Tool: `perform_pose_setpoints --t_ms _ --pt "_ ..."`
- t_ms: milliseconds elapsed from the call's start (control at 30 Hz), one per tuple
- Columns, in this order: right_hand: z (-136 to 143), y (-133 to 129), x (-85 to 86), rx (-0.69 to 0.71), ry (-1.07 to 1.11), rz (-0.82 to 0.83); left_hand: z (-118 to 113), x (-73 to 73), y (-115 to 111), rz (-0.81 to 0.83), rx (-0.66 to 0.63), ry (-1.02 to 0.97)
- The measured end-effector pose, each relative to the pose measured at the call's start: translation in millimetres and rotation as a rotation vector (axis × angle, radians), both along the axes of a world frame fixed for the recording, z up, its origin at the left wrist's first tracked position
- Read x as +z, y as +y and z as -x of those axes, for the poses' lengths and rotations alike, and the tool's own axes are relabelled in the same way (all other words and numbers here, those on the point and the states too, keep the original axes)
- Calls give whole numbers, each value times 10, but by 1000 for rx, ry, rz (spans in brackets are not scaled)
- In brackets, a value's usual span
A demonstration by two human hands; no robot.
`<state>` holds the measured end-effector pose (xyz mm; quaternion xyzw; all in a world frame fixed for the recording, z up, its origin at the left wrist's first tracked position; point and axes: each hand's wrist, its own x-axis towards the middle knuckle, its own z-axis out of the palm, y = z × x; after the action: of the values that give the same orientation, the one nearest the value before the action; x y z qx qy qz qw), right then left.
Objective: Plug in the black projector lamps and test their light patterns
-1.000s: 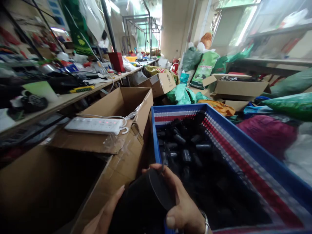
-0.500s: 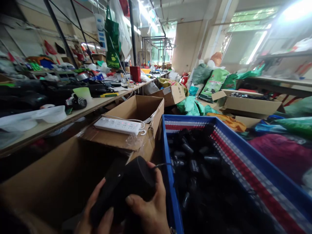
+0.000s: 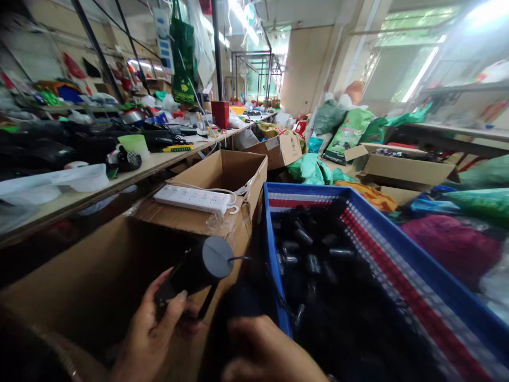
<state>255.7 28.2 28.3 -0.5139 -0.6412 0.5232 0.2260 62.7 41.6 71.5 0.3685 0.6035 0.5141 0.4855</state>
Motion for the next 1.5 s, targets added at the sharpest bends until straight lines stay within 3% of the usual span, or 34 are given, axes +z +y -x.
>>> perform_pose_setpoints --t_ms 67,133,200,300,400,467,533,667,800,900,1000,1100,1500 --pt "-385 -75 -132 -116 -324 123 38 49 34 -4 0 -10" --pt "-666 -55 -380 -259 -473 46 39 79 45 4 -18 -44" --pt "-811 26 -699 -392 -451 -88 28 106 42 21 -48 -99" --pt "-840 150 -1126 -450 -310 -130 58 159 43 29 -95 -171" --pt "-835 270 -1285 -514 -188 -263 185 259 76 6 -75 -214" --pt "-876 417 -1203 -609 -162 -397 313 356 106 -21 -17 -254" --pt "-925 651 -995 -687 -223 -512 462 463 127 -29 41 -287" --pt "-829 1295 -393 -578 -302 -704 773 613 134 -18 133 -322" --pt "-286 1977 167 -517 -172 -792 1012 576 174 -19 246 -389" --pt "304 2449 422 -329 -75 -805 1083 445 243 30 289 -467" --pt "816 2835 503 -246 -120 -846 1076 300 306 72 282 -502" --pt "1104 3071 496 -227 -228 -912 1056 189 345 107 266 -516" --pt "1164 3264 625 6 -333 -955 1148 -138 478 112 188 -557"
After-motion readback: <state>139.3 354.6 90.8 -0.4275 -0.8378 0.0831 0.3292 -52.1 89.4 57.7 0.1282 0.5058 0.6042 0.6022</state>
